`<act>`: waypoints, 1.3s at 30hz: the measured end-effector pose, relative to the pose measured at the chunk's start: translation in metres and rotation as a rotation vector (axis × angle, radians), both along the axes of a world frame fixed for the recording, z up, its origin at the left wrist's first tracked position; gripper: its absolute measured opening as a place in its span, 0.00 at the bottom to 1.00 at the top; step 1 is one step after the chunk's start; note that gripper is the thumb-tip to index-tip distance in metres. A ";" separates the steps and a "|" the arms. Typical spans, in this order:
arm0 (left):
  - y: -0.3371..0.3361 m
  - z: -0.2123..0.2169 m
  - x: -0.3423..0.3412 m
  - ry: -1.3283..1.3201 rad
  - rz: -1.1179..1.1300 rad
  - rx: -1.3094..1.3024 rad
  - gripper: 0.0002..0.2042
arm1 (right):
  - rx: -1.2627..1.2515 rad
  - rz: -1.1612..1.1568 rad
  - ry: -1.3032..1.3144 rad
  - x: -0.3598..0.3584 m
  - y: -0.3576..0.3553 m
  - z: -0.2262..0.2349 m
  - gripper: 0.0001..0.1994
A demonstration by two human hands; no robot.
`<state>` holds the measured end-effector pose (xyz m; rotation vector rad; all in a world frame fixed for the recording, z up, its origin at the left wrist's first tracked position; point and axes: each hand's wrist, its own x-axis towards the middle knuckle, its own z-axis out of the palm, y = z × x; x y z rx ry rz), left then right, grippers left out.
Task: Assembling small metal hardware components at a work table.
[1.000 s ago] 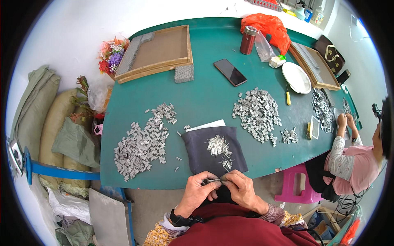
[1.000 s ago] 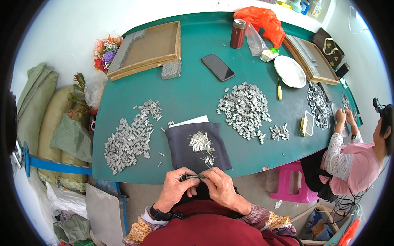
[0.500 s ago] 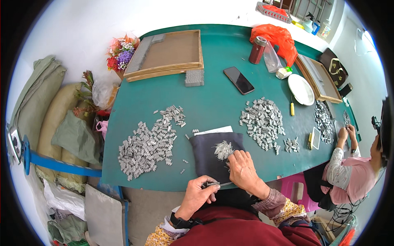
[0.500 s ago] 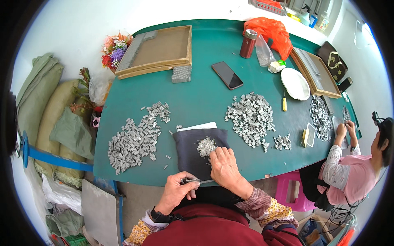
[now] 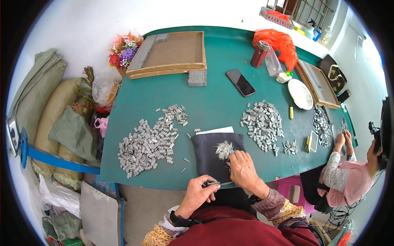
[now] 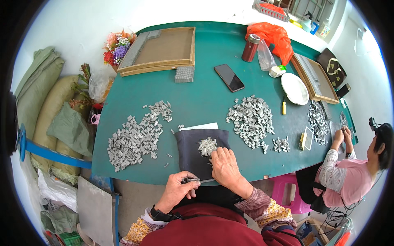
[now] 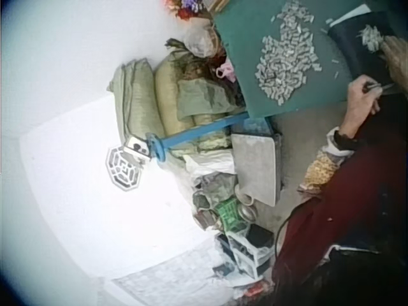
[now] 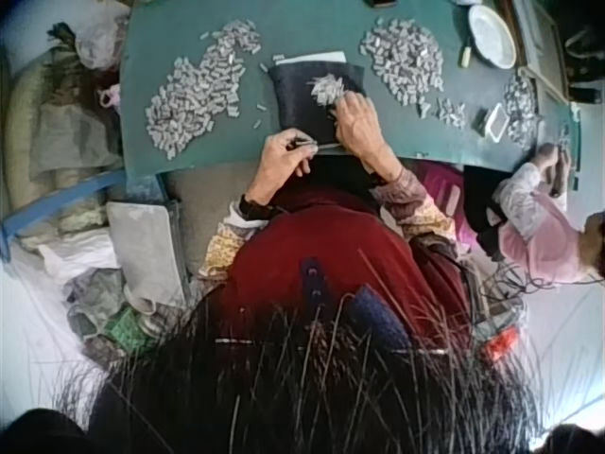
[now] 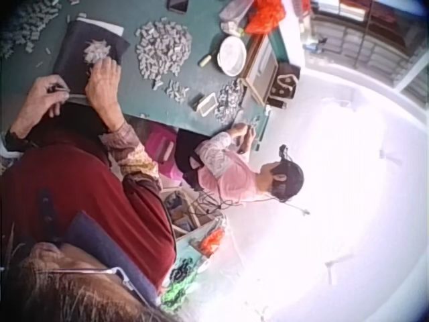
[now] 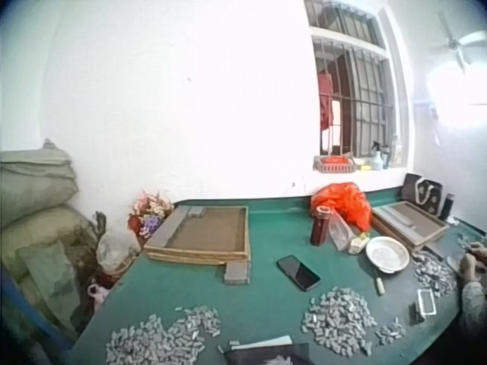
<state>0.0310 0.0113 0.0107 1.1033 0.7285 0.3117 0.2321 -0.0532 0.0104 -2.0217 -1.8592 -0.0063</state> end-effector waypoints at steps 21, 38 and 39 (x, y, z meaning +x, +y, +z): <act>-0.003 0.009 0.003 0.088 0.022 0.170 0.03 | 0.013 0.297 0.411 -0.024 -0.016 0.034 0.18; -0.006 0.004 0.004 0.090 -0.013 0.267 0.03 | 0.015 0.353 0.384 -0.026 -0.016 0.033 0.15; -0.006 0.003 0.004 0.098 -0.026 0.305 0.03 | 0.013 0.367 0.376 -0.026 -0.015 0.033 0.14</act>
